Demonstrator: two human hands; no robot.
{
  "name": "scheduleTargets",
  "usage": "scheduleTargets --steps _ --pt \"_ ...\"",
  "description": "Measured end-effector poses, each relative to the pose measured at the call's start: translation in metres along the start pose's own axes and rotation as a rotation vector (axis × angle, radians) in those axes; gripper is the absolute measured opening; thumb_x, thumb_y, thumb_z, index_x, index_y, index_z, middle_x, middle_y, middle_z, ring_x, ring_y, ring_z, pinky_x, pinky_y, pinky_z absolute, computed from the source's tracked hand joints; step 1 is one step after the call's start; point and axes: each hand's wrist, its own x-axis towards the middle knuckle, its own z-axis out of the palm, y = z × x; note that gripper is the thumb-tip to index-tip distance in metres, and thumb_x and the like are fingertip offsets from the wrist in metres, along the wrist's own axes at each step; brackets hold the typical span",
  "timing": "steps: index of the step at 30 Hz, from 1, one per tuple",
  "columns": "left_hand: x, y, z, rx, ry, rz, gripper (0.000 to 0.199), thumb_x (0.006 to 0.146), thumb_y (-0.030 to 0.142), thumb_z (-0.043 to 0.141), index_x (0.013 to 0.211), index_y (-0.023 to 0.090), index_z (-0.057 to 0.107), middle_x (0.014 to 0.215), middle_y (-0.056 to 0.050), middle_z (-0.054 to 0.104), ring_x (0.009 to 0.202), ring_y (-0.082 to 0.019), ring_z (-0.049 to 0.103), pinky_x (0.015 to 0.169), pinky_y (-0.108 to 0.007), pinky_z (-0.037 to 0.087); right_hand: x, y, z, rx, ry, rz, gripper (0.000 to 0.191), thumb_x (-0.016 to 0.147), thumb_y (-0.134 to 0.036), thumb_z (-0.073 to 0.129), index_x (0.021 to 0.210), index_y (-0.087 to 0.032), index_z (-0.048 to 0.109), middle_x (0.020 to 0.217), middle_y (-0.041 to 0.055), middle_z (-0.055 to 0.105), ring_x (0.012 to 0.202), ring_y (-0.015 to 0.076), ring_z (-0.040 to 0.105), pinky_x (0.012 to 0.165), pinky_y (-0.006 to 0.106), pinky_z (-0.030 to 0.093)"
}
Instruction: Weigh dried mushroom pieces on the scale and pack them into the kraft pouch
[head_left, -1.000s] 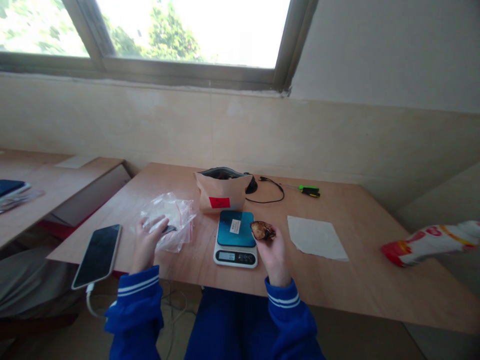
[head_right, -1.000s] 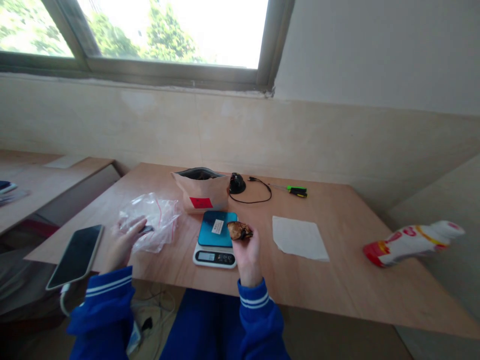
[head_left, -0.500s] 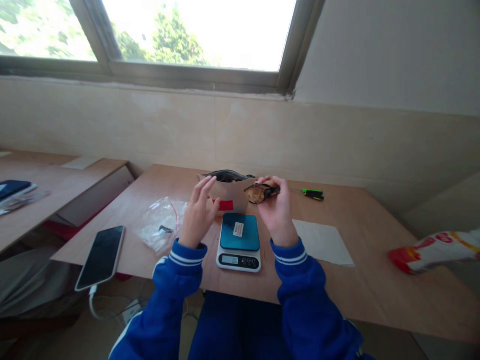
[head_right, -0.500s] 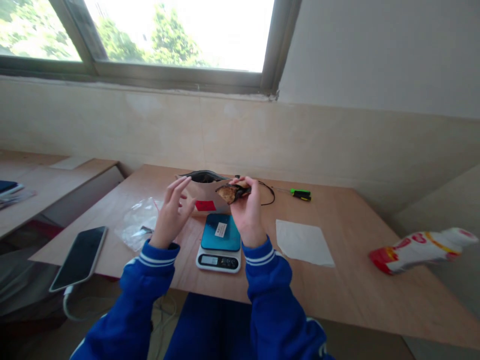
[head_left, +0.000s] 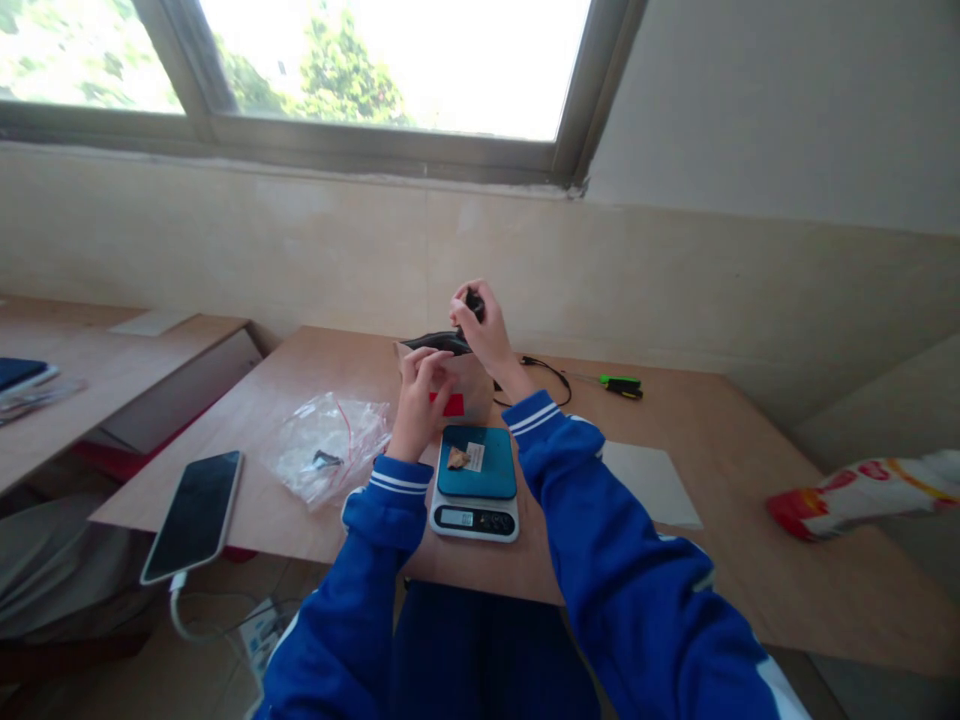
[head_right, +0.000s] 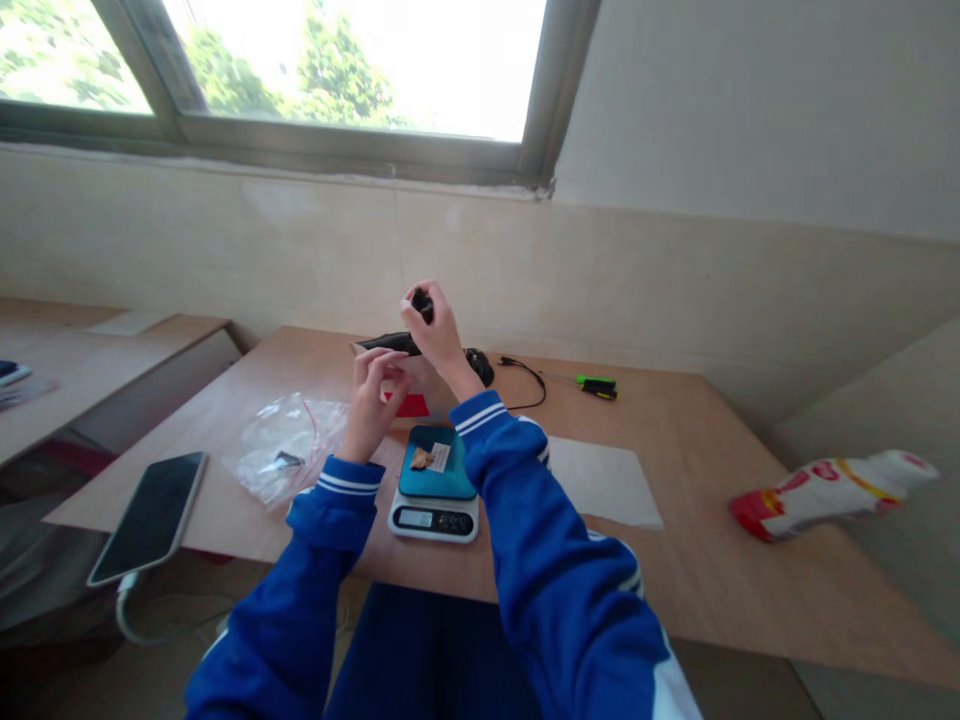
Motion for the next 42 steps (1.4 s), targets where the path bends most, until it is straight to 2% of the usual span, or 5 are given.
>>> scheduleTargets --steps 6,17,23,29,42 --pt "0.007 -0.004 -0.010 0.033 0.069 -0.004 0.011 0.089 0.021 0.054 0.093 0.019 0.065 0.104 -0.005 0.047 0.097 -0.016 0.055 0.090 -0.032 0.050 0.015 -0.014 -0.011 -0.136 -0.604 -0.044 0.006 0.076 -0.021 0.059 0.080 -0.017 0.059 0.070 -0.0044 0.056 0.066 0.0103 0.052 0.064 0.021 0.042" --pt "0.006 0.000 -0.021 0.032 0.053 -0.008 0.017 0.090 0.018 0.052 0.084 0.021 0.069 0.097 -0.003 0.048 0.090 -0.015 0.054 0.083 -0.029 0.050 0.027 -0.015 -0.023 -0.208 -0.900 0.017 0.031 0.049 -0.017 0.080 0.080 -0.019 0.074 0.078 -0.0022 0.072 0.073 0.0140 0.062 0.067 0.023 0.047" --pt "0.013 0.001 -0.024 0.023 0.015 0.006 0.015 0.091 0.025 0.052 0.095 0.021 0.066 0.105 -0.005 0.047 0.099 -0.016 0.055 0.088 -0.031 0.051 0.032 -0.024 -0.025 -0.160 -0.891 0.058 0.032 0.051 -0.014 0.079 0.083 -0.017 0.073 0.075 -0.0025 0.072 0.067 0.0129 0.062 0.066 0.026 0.049" --pt "-0.014 -0.010 -0.044 0.004 0.048 -0.214 0.030 0.089 0.029 0.053 0.117 0.018 0.050 0.119 -0.009 0.044 0.087 -0.013 0.060 0.075 -0.030 0.054 -0.029 -0.065 -0.035 -0.202 -0.317 -0.080 0.014 0.082 -0.017 0.058 0.089 -0.020 0.070 0.090 0.0025 0.064 0.082 0.0158 0.059 0.082 0.031 0.048" --pt "-0.129 -0.054 -0.059 0.248 -0.575 -0.321 0.021 0.082 0.017 0.053 0.102 0.020 0.058 0.100 -0.010 0.064 0.090 -0.025 0.063 0.081 -0.041 0.050 -0.164 0.026 -0.031 -0.452 -0.603 0.181 0.013 0.076 -0.011 0.065 0.081 -0.022 0.069 0.085 0.0048 0.066 0.085 0.0199 0.059 0.092 0.037 0.046"
